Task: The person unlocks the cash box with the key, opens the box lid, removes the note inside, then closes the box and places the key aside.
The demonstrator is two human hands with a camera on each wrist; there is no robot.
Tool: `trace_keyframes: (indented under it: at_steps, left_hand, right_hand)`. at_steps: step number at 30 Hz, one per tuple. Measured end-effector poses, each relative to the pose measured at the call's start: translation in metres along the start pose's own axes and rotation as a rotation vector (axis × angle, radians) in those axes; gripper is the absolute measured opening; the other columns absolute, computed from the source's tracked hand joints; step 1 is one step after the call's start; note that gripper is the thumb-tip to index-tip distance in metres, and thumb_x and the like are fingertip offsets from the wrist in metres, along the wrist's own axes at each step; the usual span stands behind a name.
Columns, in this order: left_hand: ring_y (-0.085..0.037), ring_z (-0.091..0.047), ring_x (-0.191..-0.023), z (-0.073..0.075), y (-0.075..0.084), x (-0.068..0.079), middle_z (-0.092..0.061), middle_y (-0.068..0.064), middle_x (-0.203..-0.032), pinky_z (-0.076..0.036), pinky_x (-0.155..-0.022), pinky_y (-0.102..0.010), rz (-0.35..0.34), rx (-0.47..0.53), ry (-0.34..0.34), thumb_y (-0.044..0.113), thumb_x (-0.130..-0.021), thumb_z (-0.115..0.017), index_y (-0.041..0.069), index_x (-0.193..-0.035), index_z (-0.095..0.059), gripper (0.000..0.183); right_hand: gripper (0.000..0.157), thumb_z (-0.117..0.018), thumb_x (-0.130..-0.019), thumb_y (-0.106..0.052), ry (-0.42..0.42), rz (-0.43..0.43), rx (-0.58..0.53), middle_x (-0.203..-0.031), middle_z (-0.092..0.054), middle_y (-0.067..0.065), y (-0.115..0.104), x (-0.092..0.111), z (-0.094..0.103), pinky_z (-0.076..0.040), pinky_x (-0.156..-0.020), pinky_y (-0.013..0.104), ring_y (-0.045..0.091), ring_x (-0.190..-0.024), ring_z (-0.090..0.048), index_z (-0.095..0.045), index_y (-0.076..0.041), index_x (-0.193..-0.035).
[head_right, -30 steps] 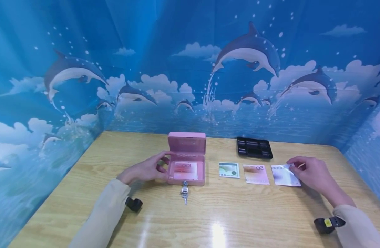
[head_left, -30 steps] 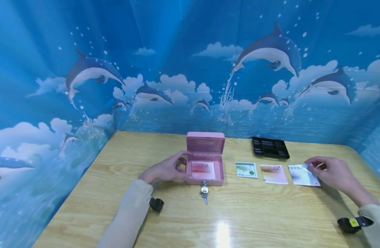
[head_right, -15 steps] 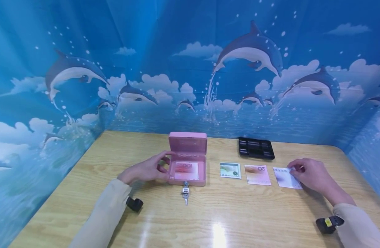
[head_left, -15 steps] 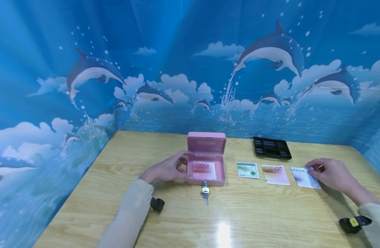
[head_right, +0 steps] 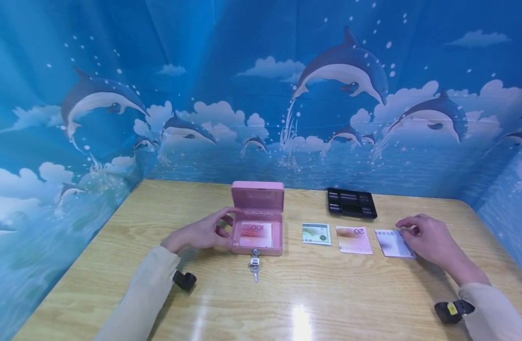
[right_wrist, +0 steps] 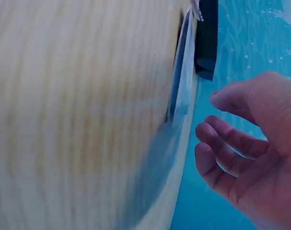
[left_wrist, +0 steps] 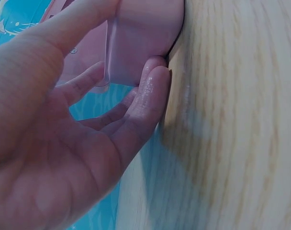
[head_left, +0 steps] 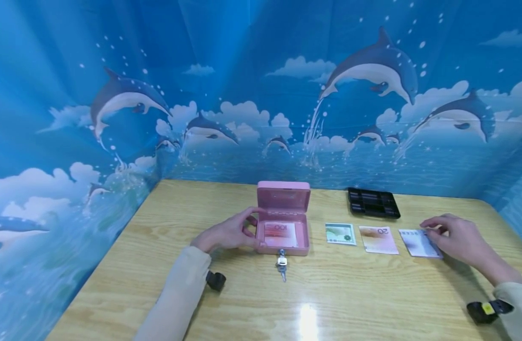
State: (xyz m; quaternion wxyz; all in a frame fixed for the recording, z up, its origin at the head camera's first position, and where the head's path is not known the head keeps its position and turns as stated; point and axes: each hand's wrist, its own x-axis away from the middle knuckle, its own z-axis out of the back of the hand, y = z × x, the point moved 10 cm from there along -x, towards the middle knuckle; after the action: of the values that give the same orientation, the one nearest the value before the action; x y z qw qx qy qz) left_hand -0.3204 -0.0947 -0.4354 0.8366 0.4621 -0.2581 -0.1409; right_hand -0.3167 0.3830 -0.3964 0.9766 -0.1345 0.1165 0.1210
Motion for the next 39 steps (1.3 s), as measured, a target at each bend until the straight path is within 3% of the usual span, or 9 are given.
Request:
trace_keyframes:
  at_steps: [6,19,26,39]
  left_hand:
    - [-0.02,-0.065,-0.106,0.0,0.0,0.0,-0.054,-0.01,-0.136,-0.055,-0.093,-0.038,0.001,0.004,0.007,0.024,-0.08,-0.088,0.032,-0.156,-0.035,0.093]
    - [-0.019,-0.066,-0.105,0.002,-0.001,0.0,-0.054,-0.01,-0.134,-0.056,-0.094,-0.038,-0.005,-0.003,0.006,0.023,-0.081,-0.087,0.031,-0.156,-0.035,0.091]
    - [-0.019,-0.065,-0.104,0.001,0.0,-0.001,-0.055,-0.009,-0.133,-0.055,-0.091,-0.036,0.003,0.002,0.008,0.023,-0.08,-0.088,0.033,-0.155,-0.036,0.092]
    - [-0.019,-0.066,-0.106,0.0,0.002,-0.001,-0.055,-0.011,-0.134,-0.058,-0.091,-0.036,-0.022,-0.006,-0.005,0.02,-0.082,-0.086,0.029,-0.156,-0.035,0.09]
  right_hand:
    - [0.017,-0.073,-0.092,-0.015,0.017,-0.02,-0.047,-0.098,-0.073,0.021,-0.014,0.001,0.005,-0.04,-0.056,0.024,0.019,-0.074,-0.065,-0.077,-0.005,-0.105]
    - [0.039,-0.068,-0.099,-0.035,-0.05,-0.071,-0.208,-0.11,-0.075,0.015,-0.055,-0.004,0.005,-0.049,-0.06,0.021,-0.01,-0.081,-0.058,-0.07,-0.007,-0.125]
    - [0.037,-0.069,-0.099,-0.033,-0.032,-0.051,-0.264,-0.112,-0.075,0.013,-0.077,-0.007,0.007,-0.055,-0.065,0.019,-0.021,-0.086,-0.05,-0.07,-0.008,-0.125]
    - [0.038,-0.069,-0.098,-0.034,-0.077,-0.034,-0.357,-0.111,-0.075,0.009,-0.108,-0.01,0.007,-0.058,-0.07,0.02,-0.012,-0.089,-0.058,-0.069,-0.009,-0.126]
